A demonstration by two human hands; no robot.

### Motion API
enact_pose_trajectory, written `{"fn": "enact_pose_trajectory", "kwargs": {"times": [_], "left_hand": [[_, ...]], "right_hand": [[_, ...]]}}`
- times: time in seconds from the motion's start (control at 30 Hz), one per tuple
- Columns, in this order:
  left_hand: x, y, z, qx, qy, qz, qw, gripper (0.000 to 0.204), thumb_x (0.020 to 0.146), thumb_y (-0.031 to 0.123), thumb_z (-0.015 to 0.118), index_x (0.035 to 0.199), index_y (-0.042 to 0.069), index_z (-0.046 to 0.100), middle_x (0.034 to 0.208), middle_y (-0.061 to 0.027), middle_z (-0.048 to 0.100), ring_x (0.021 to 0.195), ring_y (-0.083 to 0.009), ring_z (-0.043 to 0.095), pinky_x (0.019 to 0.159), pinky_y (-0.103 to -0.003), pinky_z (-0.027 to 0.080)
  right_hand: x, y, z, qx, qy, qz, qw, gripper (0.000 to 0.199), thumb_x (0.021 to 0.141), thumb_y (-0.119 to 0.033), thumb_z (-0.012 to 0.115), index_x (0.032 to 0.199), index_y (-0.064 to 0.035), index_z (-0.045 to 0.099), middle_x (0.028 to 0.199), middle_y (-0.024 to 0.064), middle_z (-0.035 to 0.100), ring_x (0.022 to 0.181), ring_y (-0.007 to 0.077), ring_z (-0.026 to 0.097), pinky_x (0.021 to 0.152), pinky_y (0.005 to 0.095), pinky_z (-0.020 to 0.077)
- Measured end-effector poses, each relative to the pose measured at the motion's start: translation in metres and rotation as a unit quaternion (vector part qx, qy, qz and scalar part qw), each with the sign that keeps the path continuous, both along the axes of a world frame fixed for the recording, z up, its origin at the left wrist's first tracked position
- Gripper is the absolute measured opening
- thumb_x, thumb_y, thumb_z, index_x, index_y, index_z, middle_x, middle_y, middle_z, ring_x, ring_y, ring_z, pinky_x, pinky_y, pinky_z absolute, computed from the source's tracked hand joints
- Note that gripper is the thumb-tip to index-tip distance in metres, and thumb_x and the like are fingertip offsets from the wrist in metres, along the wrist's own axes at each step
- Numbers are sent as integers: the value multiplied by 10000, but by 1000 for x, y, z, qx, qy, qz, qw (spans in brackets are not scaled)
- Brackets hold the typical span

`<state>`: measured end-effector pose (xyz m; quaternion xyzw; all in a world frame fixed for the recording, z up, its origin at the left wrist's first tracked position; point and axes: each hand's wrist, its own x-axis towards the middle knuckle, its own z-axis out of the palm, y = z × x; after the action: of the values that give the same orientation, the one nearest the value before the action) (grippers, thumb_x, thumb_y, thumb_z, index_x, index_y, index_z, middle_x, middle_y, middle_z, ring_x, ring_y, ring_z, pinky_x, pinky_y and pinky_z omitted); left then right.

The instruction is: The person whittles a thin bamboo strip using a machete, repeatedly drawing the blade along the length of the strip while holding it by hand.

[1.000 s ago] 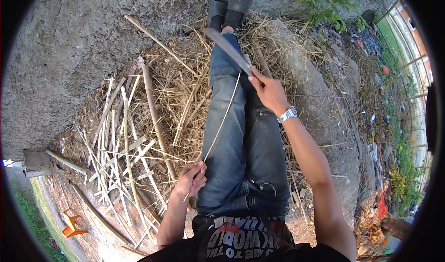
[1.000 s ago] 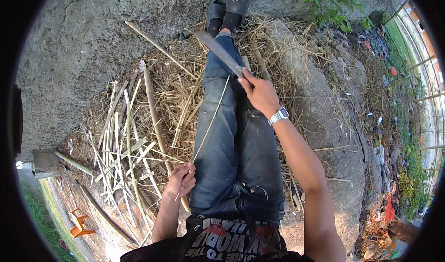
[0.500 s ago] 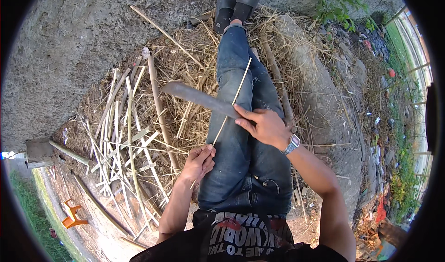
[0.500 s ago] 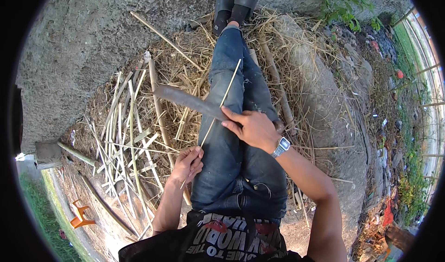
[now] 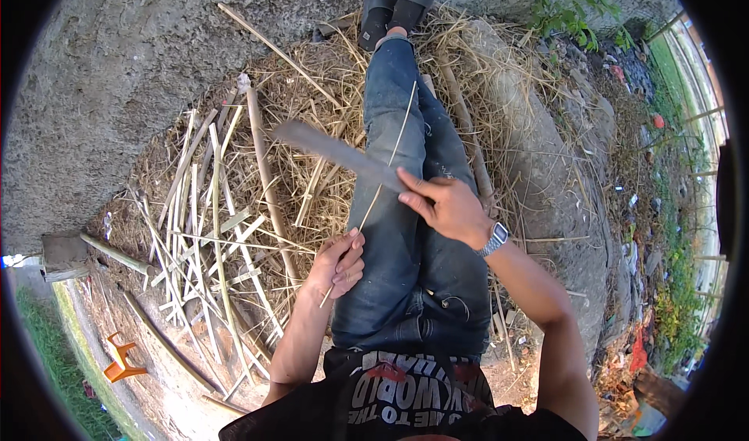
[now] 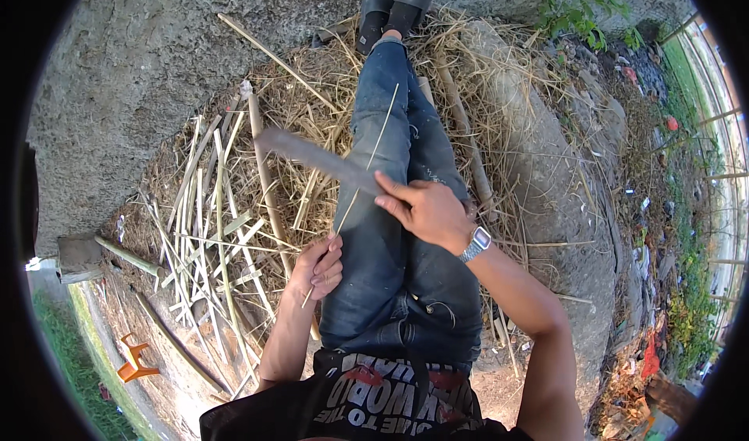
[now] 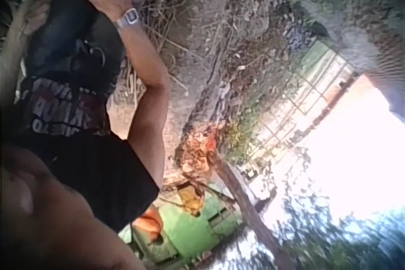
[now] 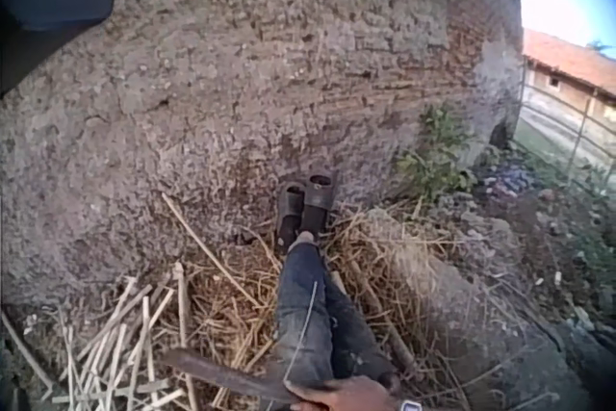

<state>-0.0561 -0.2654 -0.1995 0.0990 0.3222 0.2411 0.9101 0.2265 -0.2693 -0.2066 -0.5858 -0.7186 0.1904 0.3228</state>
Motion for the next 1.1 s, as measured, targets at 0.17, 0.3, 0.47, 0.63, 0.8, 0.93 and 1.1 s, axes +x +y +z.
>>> {"fn": "enact_pose_trajectory", "kwargs": {"times": [0.17,0.3,0.47,0.63,0.8,0.93,1.1], "left_hand": [[-3,1,-22,-47,-37,-1,998,288,1151,297,463,936,109,506,483,74,288,332,-58,245,331,-227,206],[0,-1,-25,-45,-81,5,996,283,1155,287,450,931,120,495,484,78,287,320,-51,248,319,-212,221],[1,2,-32,-99,-175,22,979,289,1170,243,361,952,98,482,486,60,325,317,-60,285,309,-218,234],[-17,-13,-33,-85,-145,23,985,292,1167,259,390,941,105,490,482,64,313,313,-59,266,306,-221,229],[-17,-17,-35,-101,-141,12,985,286,1165,249,393,938,102,484,480,69,309,313,-55,267,304,-219,242],[-17,-11,-34,-111,-146,49,982,291,1169,238,368,941,94,479,483,62,320,309,-59,283,303,-217,238],[-24,-19,-22,-79,-159,25,984,277,1166,191,321,961,76,467,504,48,373,332,-69,329,318,-213,249]], "right_hand": [[-10,-13,16,-40,-84,35,995,483,1011,-547,633,1435,-317,662,704,104,630,620,360,651,581,475,523],[17,24,8,-67,6,-48,997,462,1034,-508,613,1405,-243,684,713,163,662,632,375,659,595,487,519],[-8,-10,22,-47,-94,65,992,483,1041,-531,588,1455,-289,643,713,128,662,637,360,661,584,475,529],[19,16,1,7,-105,-54,993,480,1029,-494,635,1457,-277,644,708,115,630,597,349,621,546,473,482],[41,37,3,-72,-57,-112,989,457,1037,-552,588,1400,-293,690,717,131,655,636,367,658,581,482,510],[20,11,7,-23,-100,9,995,468,1012,-487,668,1430,-276,673,740,117,658,609,367,635,576,472,495],[57,46,-3,-49,-37,-133,989,477,1032,-580,585,1411,-307,678,705,181,673,655,376,680,605,483,517]]}}
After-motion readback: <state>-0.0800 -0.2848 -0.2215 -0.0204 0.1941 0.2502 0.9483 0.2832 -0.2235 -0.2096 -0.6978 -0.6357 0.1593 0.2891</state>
